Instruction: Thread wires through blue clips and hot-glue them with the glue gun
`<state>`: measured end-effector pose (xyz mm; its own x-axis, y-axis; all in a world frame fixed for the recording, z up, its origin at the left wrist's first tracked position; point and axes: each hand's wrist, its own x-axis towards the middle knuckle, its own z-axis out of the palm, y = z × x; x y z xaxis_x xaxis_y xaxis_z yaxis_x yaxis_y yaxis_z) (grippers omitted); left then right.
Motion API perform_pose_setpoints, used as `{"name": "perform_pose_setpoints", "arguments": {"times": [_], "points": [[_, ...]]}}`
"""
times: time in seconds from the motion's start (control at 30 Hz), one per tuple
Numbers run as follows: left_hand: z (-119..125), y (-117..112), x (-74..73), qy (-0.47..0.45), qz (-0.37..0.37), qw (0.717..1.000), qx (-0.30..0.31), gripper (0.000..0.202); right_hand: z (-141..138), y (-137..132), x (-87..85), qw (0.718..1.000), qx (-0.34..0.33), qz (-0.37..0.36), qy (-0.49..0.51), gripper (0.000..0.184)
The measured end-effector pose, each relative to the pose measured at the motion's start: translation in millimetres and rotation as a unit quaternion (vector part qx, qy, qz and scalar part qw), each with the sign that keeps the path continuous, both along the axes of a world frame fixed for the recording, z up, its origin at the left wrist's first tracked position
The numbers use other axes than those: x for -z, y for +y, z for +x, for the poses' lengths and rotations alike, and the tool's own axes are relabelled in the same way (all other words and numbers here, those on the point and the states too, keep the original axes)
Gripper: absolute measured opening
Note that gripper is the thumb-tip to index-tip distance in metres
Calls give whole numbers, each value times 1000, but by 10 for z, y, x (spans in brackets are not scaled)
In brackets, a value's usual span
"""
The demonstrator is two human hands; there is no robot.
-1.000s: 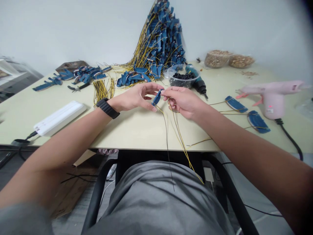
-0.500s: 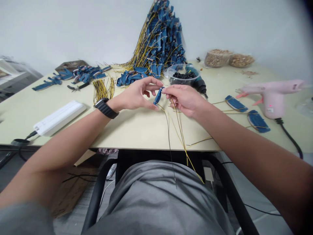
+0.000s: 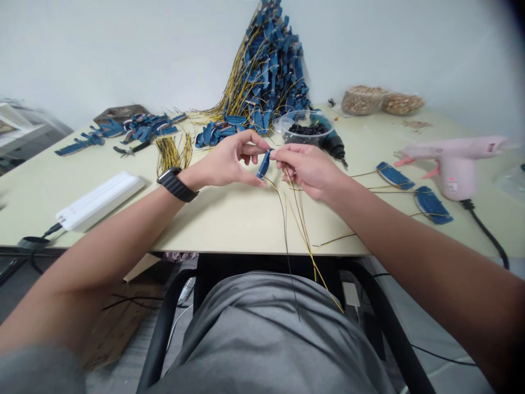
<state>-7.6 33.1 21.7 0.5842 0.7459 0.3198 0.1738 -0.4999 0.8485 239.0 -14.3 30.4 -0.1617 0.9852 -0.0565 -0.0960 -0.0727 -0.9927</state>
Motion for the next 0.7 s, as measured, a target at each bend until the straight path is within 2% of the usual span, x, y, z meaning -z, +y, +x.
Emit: {"name": "perform_pose_setpoints", "arguments": {"times": [0.47,0.7], "points": [[29,-13,-33,-20,15,1000,1,97,1,23,-16,998,-28,-45,40,49],[21,-8,-7,-15,9,1000,-3,96,-13,-4,-24,998,-12,-46,37,50]]}}
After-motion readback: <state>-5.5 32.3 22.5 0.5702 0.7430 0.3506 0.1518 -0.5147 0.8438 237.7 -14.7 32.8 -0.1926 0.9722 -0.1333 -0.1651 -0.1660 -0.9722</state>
